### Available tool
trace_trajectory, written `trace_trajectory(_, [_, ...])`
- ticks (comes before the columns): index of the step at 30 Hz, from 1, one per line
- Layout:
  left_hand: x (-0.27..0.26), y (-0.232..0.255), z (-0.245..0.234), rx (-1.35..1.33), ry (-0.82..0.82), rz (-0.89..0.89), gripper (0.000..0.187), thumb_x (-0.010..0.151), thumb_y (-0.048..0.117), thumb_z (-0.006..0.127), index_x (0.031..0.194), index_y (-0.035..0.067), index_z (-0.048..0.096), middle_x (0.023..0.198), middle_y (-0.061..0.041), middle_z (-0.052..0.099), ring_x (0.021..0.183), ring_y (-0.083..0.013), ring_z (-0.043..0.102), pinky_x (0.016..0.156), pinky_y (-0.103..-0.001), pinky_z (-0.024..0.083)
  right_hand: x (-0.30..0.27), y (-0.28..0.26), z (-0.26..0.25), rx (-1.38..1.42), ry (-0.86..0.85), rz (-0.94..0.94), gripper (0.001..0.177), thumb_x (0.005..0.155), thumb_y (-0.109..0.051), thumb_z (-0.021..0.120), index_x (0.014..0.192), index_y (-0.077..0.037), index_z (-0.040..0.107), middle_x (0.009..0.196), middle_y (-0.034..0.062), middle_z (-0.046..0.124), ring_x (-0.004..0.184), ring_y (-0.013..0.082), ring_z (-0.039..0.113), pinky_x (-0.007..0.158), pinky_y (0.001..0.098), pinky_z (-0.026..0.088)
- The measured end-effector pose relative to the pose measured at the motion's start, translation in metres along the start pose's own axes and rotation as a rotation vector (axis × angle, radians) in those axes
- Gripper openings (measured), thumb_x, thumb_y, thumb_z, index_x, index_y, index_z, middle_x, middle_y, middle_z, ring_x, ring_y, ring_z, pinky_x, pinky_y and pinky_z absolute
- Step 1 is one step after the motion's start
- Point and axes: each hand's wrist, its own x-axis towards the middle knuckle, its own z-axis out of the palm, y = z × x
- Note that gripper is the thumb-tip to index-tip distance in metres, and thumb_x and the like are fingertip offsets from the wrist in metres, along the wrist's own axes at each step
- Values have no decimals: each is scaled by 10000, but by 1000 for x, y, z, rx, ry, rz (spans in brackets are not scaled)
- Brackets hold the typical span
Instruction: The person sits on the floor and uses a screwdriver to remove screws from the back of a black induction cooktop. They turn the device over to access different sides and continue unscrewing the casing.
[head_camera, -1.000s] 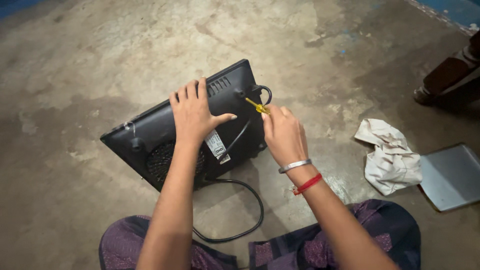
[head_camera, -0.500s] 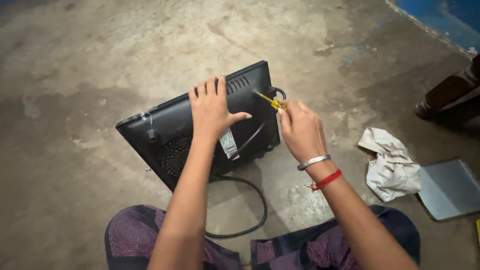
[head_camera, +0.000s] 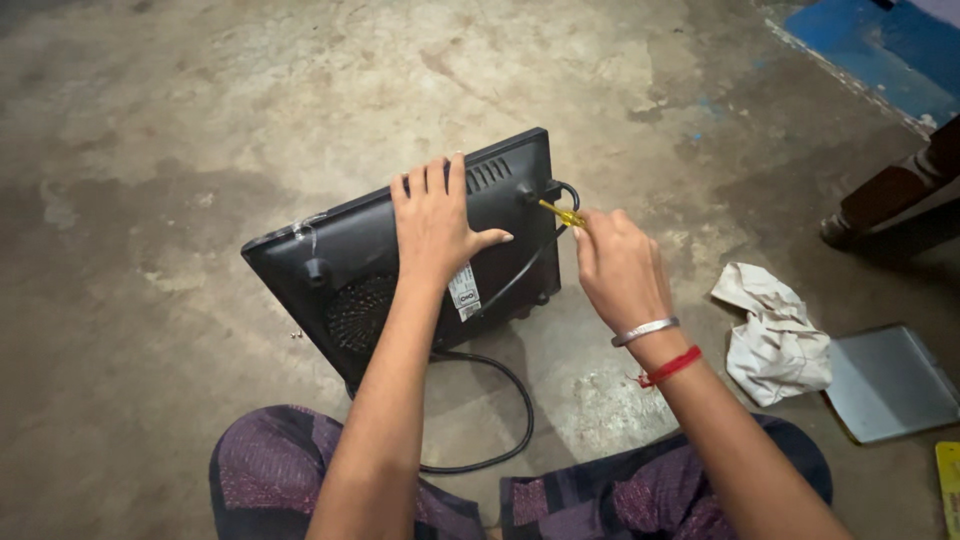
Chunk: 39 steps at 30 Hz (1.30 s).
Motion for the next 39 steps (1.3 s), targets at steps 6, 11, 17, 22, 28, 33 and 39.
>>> trace_trajectory(6, [-1,0,2,-12,1,1,1183,489,680,894,1397,21,519,1336,-175,564,1248,-358,482,1092,-564,307,-1,2,0,-1,1,-24,186,989,-169,636,1139,-70,685,944,189,646,834,426,650,717,512,513])
trace_trajectory(11, [0,0,1,-12,7,5,1166,487,677,893,1379,23,526,1312,-168,569,1244,-355,484,1096,-567,306,-1,6,-2,-29,-15,-46,197,994,-172,638,1161,-79,682,950,188,637,812,423,649,699,514,508])
trace_trajectory(17, [-2,0,0,-11,24,13,1175,493,691,890,1383,18,522,1309,-178,565,1237,-362,479,1090,-572,304,-1,3,-3,-48,-30,-68,219,989,-176,637,1185,-92,683,950,184,629,786,421,652,686,508,513])
trace_trajectory(22, [-3,0,1,-25,11,8,1173,490,682,889,1385,19,521,1318,-172,565,1245,-358,482,1096,-574,306,-2,3,5,-122,-32,-106,250,978,-171,642,1212,-93,680,970,171,618,765,399,660,666,496,527])
trace_trajectory(28, [-3,0,2,-15,27,11,1175,485,682,893,1380,17,523,1316,-182,564,1240,-365,482,1086,-581,311,-2,3,21,-362,-4,-282,323,938,-106,620,1250,-38,672,916,125,588,793,295,680,606,416,543])
trace_trajectory(33, [-1,0,1,-26,8,-8,1170,475,678,902,1367,18,530,1309,-183,565,1243,-367,483,1096,-580,310,0,4,33,-630,-71,-389,422,900,-95,608,1309,-2,655,882,86,589,749,226,672,561,341,538])
trace_trajectory(39, [-2,-2,1,-38,4,-9,1173,467,669,910,1366,19,531,1309,-184,569,1242,-362,490,1091,-578,314,19,21,20,-379,-190,-415,339,961,-193,602,1259,-42,659,903,114,627,713,281,677,541,409,520])
